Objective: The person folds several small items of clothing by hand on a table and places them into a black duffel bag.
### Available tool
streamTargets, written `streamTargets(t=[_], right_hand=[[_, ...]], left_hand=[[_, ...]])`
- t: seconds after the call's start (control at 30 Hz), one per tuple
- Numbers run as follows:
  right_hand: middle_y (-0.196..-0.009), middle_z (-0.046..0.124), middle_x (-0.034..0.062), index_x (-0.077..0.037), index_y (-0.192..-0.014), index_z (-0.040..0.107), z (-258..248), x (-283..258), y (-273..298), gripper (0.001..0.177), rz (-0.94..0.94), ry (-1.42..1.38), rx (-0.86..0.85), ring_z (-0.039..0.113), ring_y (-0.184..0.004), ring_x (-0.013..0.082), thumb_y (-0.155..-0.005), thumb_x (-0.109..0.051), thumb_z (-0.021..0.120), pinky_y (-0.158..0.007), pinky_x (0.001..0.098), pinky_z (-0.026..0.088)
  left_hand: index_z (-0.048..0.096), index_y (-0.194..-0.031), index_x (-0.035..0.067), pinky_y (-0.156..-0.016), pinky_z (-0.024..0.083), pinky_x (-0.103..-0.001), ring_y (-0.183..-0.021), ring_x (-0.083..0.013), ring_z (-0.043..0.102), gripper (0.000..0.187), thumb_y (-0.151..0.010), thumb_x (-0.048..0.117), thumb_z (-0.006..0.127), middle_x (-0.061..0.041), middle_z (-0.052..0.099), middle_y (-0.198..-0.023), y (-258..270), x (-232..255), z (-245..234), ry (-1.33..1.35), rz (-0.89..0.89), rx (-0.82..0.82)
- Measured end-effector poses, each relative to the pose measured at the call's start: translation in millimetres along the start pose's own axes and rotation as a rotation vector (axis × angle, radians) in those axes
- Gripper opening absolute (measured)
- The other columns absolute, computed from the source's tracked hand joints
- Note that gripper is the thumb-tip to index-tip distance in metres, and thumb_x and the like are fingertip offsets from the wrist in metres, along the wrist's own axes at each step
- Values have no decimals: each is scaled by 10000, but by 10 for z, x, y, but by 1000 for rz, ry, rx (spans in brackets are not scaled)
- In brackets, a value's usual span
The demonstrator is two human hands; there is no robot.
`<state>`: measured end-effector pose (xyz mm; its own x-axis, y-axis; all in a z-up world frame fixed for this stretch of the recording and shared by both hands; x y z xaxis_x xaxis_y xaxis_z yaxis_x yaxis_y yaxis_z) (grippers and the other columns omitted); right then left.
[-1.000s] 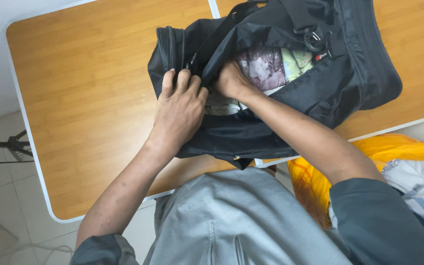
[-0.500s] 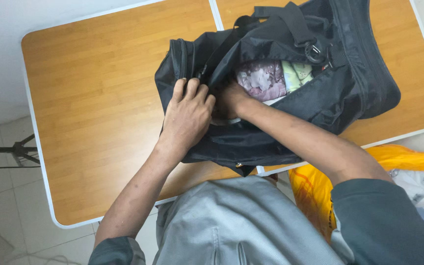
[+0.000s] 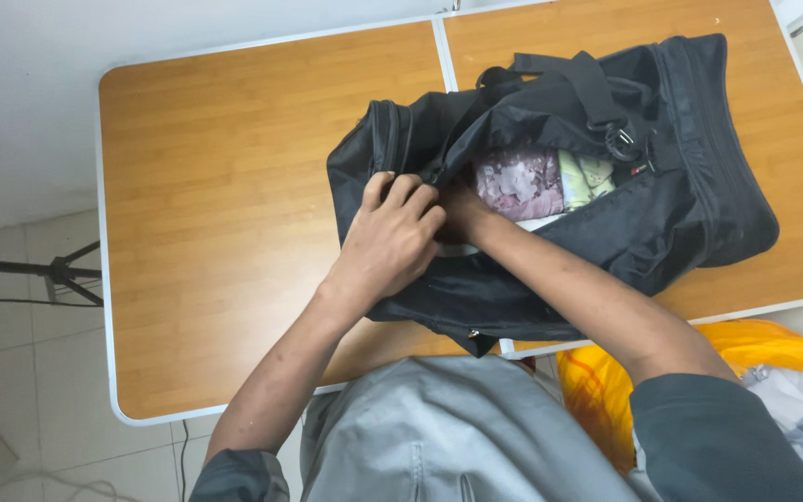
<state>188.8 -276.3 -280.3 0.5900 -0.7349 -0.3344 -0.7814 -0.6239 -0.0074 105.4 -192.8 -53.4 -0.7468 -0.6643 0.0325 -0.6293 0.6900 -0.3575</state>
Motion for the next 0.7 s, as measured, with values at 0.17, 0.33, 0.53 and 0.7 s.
streamTargets(t=[0.17, 0.33, 0.53, 0.7], right_hand=[[-1278, 672, 156, -153, -1138, 741, -589, -450, 305, 390, 38, 220, -553, 489, -1372, 387, -954, -475, 619, -1225, 574, 248], [-1389, 591, 221, -62, -1474, 469, -1116, -660, 761, 624, 12, -218, -501, 551, -1288, 400, -927, -346, 564, -1095, 469, 413], [-1437, 536, 236, -41, -1497, 433, -1134, -414, 1227, 667, 35, -130, -549, 480, -1355, 404, -984, -459, 519, -1147, 482, 340], [-1459, 526, 209, -46, -1471, 453, -1015, -264, 1436, 724, 114, -120, -562, 426, -1397, 399, -982, -579, 463, -1163, 470, 299]], left_hand=[[681, -1149, 112, -1175, 348, -448, -1390, -253, 542, 265, -891, 131, 741, -91, 612, -1422, 350, -195, -318, 465, -119, 127], [434, -1505, 149, -1234, 321, -443, -1502, -306, 395, 808, -842, 502, 733, -159, 423, -1650, 956, -538, -229, 793, -291, 304], [40, -1654, 96, -1286, 205, -518, -1600, -402, 150, 1487, -606, 713, 895, -262, 124, -1710, 1374, -483, 442, 1029, -308, 198], [524, -1426, 42, -1190, 342, -450, -1436, -351, 436, 1112, -505, 397, 1035, -194, 503, -1524, 1466, -131, 1183, 826, -478, -328]])
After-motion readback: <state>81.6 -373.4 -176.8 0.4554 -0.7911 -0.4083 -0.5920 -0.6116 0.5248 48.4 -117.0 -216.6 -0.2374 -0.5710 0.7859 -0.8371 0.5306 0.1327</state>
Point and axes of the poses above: each hand's wrist, its own y-axis away from the middle knuckle, its own z-axis out of the palm, x = y × z, the point moved 7 cm from there along -y, towards the middle knuckle
